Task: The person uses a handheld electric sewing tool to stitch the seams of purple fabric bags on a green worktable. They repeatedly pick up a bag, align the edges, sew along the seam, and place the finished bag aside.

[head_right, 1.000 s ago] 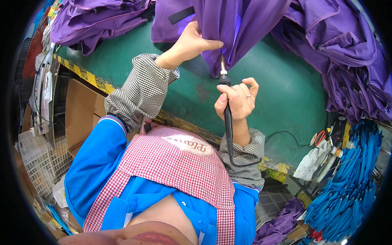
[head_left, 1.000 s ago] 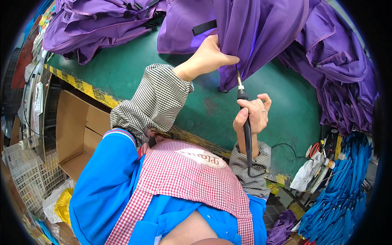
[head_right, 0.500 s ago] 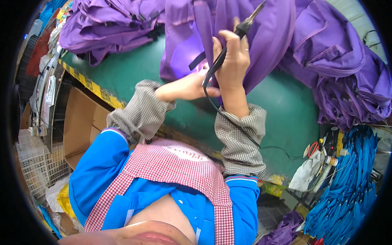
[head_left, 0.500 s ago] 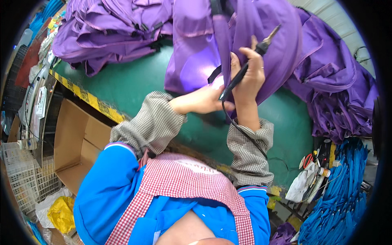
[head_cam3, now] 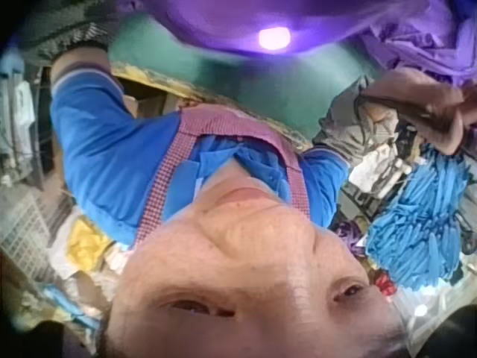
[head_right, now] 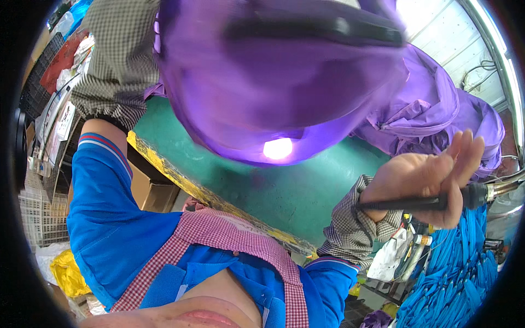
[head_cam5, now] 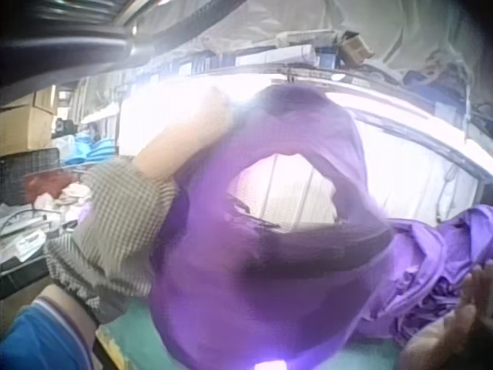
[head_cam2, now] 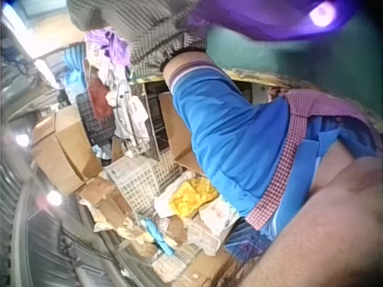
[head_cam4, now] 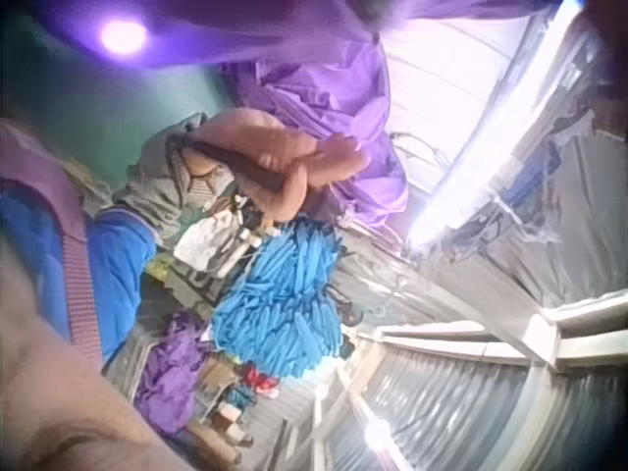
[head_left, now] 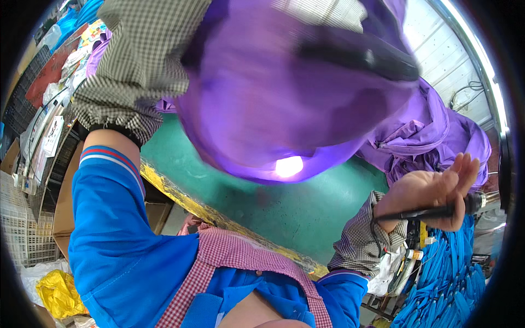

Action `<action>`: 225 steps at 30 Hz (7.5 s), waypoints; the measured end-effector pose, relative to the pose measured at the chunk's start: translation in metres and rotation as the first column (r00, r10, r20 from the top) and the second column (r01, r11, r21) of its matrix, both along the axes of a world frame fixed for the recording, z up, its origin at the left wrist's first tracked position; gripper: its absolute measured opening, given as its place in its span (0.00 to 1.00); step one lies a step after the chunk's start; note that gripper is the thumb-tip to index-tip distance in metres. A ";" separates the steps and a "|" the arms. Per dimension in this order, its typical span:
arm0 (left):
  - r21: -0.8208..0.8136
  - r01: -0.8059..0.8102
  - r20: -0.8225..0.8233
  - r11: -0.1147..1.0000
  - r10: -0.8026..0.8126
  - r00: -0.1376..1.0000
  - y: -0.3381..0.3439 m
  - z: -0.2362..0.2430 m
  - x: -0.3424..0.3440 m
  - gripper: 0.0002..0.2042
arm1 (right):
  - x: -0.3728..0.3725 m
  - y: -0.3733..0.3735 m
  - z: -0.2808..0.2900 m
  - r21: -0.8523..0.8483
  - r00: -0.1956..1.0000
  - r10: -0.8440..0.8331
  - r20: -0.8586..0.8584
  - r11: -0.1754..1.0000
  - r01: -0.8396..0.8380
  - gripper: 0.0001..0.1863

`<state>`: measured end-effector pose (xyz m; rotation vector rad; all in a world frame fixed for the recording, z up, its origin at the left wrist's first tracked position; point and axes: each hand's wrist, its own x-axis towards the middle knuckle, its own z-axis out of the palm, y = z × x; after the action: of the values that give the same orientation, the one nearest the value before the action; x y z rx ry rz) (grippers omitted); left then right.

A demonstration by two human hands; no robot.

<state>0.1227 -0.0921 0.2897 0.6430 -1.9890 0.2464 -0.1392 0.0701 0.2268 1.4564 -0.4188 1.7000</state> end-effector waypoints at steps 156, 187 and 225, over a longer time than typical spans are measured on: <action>0.245 0.461 -0.967 0.853 0.246 0.058 -0.167 -0.215 0.034 0.23 | 0.019 0.043 -0.207 0.727 0.860 -0.144 0.489 0.612 -0.311 0.05; 0.504 0.864 -0.833 0.010 0.271 0.483 0.111 -0.331 -0.067 0.18 | 0.058 -0.055 -0.207 0.559 0.761 0.168 0.626 0.584 -0.588 0.24; 0.661 0.745 -0.747 0.090 0.173 0.642 0.116 -0.333 -0.084 0.18 | 0.051 0.058 -0.236 0.805 0.999 -0.050 -0.004 0.592 0.033 0.04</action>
<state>0.0386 0.0235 -0.0434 0.8359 -1.1624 -1.6257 -0.0877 0.1285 -0.0096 2.0283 -1.3749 1.5293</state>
